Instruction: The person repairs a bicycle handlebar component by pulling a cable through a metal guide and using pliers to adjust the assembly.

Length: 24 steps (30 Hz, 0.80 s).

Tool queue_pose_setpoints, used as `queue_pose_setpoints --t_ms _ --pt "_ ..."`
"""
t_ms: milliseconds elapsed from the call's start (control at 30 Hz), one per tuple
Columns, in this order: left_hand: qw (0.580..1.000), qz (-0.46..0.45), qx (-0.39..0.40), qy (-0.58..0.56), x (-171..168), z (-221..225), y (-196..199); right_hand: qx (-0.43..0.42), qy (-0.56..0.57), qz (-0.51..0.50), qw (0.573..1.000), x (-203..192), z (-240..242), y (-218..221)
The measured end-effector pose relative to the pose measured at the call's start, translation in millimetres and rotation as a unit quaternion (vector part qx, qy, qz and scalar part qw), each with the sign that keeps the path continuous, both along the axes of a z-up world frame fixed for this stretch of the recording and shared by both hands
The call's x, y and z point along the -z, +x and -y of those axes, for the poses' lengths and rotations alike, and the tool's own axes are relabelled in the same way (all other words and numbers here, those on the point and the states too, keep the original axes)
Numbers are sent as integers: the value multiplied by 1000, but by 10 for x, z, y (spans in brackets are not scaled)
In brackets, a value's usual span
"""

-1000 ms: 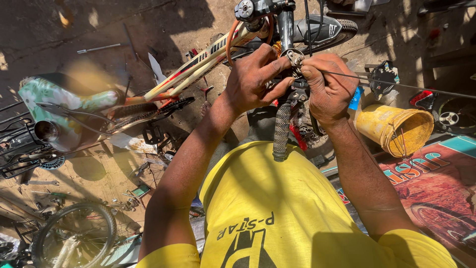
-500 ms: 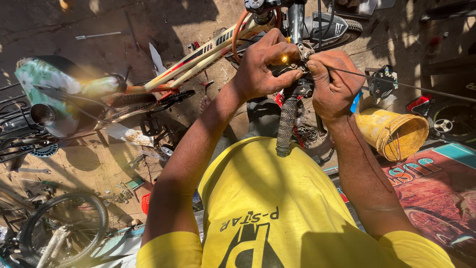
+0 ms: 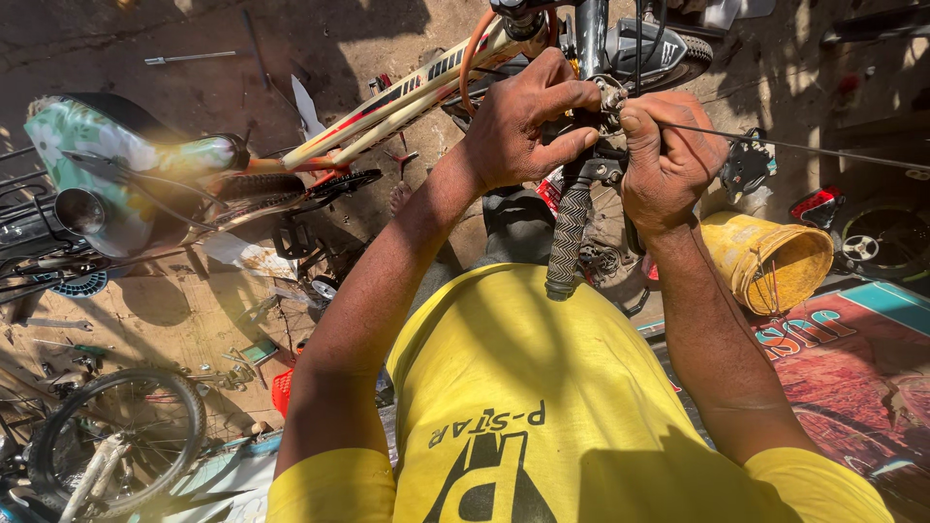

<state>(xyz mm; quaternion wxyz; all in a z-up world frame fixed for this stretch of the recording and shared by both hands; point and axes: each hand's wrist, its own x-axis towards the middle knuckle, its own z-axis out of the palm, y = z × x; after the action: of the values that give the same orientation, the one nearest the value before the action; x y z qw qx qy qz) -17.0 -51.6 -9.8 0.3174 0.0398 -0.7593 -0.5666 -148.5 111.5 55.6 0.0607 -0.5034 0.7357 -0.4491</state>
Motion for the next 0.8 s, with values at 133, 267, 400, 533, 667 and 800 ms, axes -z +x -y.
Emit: queue_pose_setpoints --t_ms 133,267,400,533,667,800 --pt "1000 -15 2 0 28 -3 -23 -6 12 3 1000 -38 2 26" --pt "999 -10 14 33 82 -29 -38 -15 13 -16 1000 -56 10 36" --pt "998 -26 20 55 143 -67 -62 -13 17 -6 1000 -40 3 23" --pt "994 -34 41 96 179 -69 -66 -6 5 12 1000 -13 3 -19" --pt "993 -20 43 107 166 -72 -53 -2 29 10 1000 3 -11 -76" --pt "994 -34 35 99 139 -84 -20 -8 26 72 997 36 -14 -102"
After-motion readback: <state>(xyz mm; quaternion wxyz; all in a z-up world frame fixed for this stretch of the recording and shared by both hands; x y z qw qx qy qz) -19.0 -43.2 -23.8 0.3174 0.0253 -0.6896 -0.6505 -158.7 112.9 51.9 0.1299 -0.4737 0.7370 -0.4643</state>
